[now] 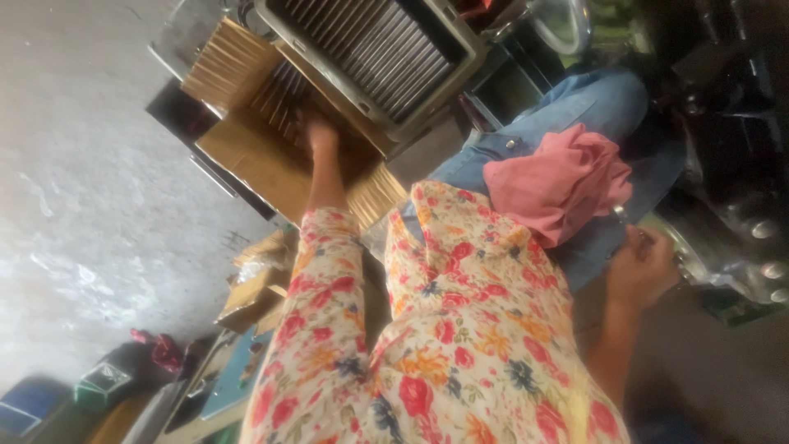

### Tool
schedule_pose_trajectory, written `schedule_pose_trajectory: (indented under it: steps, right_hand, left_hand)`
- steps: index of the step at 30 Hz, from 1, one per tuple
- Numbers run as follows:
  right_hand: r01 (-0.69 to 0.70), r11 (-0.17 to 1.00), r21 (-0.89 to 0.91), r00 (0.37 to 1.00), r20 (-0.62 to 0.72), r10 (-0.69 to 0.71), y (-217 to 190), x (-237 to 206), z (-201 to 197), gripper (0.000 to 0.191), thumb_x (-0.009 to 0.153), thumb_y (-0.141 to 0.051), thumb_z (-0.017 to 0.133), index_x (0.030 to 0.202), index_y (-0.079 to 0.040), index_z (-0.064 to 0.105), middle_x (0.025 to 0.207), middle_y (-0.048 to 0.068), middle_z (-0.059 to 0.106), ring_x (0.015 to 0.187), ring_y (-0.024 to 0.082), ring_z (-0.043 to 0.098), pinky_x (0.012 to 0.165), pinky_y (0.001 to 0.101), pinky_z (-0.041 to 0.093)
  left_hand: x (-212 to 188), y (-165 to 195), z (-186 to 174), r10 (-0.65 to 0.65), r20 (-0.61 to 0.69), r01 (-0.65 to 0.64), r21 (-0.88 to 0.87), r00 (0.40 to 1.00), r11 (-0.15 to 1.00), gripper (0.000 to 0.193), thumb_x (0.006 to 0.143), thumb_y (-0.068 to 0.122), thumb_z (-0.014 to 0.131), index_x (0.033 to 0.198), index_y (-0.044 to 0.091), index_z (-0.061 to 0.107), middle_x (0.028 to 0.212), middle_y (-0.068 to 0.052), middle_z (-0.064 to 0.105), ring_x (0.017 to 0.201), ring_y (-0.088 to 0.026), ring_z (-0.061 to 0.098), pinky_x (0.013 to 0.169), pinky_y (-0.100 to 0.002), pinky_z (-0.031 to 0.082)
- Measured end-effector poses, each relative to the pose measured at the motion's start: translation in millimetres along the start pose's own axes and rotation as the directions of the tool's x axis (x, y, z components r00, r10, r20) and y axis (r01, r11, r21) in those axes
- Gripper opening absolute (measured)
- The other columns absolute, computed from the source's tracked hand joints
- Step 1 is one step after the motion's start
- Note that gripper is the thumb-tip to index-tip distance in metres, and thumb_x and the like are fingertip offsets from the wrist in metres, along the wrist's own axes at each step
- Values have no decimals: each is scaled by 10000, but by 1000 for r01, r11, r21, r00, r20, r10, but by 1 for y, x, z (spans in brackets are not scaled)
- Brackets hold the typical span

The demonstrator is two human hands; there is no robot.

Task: The person operates a metalworking lathe, repeatedly picking up small metal rods from a tray, inserting them into the machine, and using a wrench to tighten a component. The person then removes the rods and places them back into the tray.

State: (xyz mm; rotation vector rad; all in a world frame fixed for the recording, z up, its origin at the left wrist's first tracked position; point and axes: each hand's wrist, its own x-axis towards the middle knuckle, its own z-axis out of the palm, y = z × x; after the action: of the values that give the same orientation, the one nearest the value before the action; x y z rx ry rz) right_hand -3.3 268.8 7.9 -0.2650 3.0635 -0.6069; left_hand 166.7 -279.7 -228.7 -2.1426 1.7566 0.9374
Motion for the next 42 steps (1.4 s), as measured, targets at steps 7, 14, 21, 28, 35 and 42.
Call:
schedule_pose_trajectory:
  steps: [7, 14, 21, 28, 35, 42]
  right_hand:
    - [-61, 998, -24, 997, 43, 62, -26, -34, 3, 174, 1034, -185, 843, 1075, -45, 747, 737, 129, 609, 617, 257, 555, 612, 376, 459]
    - [-115, 993, 11, 991, 74, 114, -29, -42, 3, 194, 1060, -203, 830, 1098, -40, 733, 742, 120, 629, 624, 234, 588, 620, 373, 457]
    - [25, 989, 148, 999, -26, -21, -28, -33, 10, 198, 1092, -226, 787, 1079, -45, 706, 906, 131, 721, 807, 258, 733, 708, 370, 539]
    - [188, 971, 150, 979, 50, -197, -47, 7, 12, 165, 1096, -241, 757, 1080, -82, 719, 932, 137, 728, 803, 319, 715, 680, 388, 531]
    - [91, 789, 608, 967, -242, 76, -78, 54, -14, 213, 1080, -210, 763, 1090, -14, 683, 928, 53, 686, 810, 128, 611, 715, 291, 506]
    - [137, 798, 587, 968, -249, 17, -73, 46, -40, 165, 1074, -182, 745, 1125, -40, 680, 942, 77, 712, 804, 157, 672, 715, 300, 530]
  left_hand:
    - [2, 15, 4, 13, 130, -17, 26, 991, 1000, 335, 960, 137, 522, 1249, 4, 627, 1184, -222, 671, 1114, -370, 619, 1003, -468, 477]
    - [-16, 1, 9, 117, 148, -108, -67, 982, 992, 310, 974, 151, 510, 1203, 1, 656, 1147, -214, 695, 1062, -358, 648, 956, -448, 504]
    - [-67, -11, -4, 472, -182, -506, -313, 863, 804, 301, 988, 165, 499, 1157, -2, 685, 1111, -206, 720, 1010, -346, 676, 909, -428, 532]
    - [-202, 89, -10, 533, 57, -459, -439, 844, 773, 298, 1076, 287, 497, 1217, 101, 683, 1031, -142, 744, 843, -252, 711, 764, -351, 578]
    - [-391, 186, -2, 908, 409, -635, -677, 94, 371, 401, 1018, 168, 585, 1419, 163, 565, 974, -120, 728, 884, -205, 734, 780, -354, 569]
    - [-452, 175, -9, 870, 484, -777, -582, -93, 240, 442, 971, 93, 596, 1405, 171, 563, 878, -83, 713, 842, -192, 710, 796, -332, 500]
